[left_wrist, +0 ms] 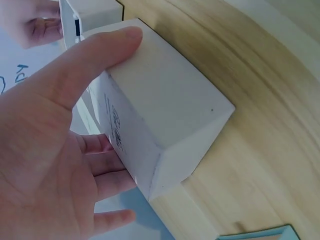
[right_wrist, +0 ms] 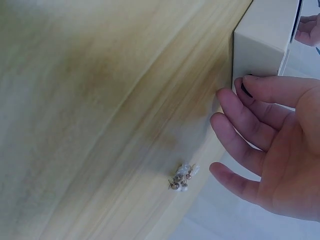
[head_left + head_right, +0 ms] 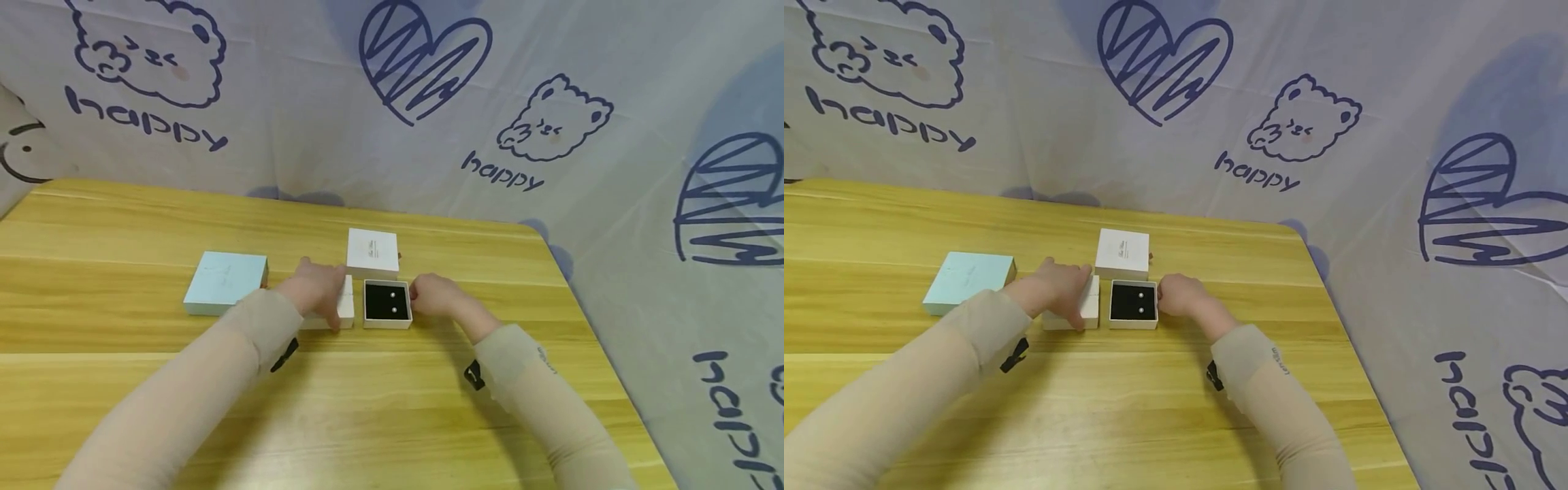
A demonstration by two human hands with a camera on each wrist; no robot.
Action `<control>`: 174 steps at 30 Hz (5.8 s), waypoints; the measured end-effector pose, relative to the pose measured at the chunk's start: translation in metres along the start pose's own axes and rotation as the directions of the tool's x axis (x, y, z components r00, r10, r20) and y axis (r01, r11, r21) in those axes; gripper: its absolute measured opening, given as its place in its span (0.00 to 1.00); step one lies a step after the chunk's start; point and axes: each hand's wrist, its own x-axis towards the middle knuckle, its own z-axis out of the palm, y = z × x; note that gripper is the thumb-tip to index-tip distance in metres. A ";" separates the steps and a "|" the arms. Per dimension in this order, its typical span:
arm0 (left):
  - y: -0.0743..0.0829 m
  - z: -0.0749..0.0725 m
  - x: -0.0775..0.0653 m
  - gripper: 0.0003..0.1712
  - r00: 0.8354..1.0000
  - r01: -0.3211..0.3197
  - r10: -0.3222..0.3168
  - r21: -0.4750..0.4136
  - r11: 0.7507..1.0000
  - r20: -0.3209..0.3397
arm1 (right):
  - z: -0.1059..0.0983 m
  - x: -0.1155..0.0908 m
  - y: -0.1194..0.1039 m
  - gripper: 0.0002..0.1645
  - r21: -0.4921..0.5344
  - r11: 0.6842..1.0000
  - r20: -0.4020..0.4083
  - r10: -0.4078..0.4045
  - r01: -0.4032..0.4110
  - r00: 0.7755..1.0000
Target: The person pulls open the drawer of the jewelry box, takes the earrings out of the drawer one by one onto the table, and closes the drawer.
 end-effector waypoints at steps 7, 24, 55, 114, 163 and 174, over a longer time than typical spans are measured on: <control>-0.008 0.005 0.002 0.49 0.999 -0.021 0.022 0.015 1.000 -0.024 | 0.001 0.001 -0.002 0.22 -0.011 1.000 -0.012 0.008 -0.008 1.000; 0.017 0.006 0.016 0.51 0.960 -0.103 0.136 0.144 0.984 -0.244 | 0.002 0.001 -0.007 0.21 0.018 1.000 -0.026 0.003 -0.002 1.000; 0.032 0.006 0.028 0.42 0.981 -0.063 0.083 0.121 0.991 -0.176 | -0.011 -0.002 -0.010 0.10 -0.008 0.970 -0.191 -0.238 0.241 0.952; 0.036 0.008 0.026 0.43 0.984 -0.052 0.075 0.137 0.989 -0.162 | 0.005 0.006 0.036 0.09 0.160 0.987 -0.207 0.000 0.034 0.978; 0.034 0.007 0.026 0.42 0.986 -0.055 0.078 0.156 0.986 -0.148 | 0.000 -0.009 -0.029 0.05 -0.219 0.917 -0.126 -0.366 0.334 0.922; 0.034 0.006 0.025 0.42 0.986 -0.056 0.079 0.152 0.987 -0.146 | 0.002 -0.009 -0.031 0.05 -0.243 0.906 -0.138 -0.386 0.347 0.912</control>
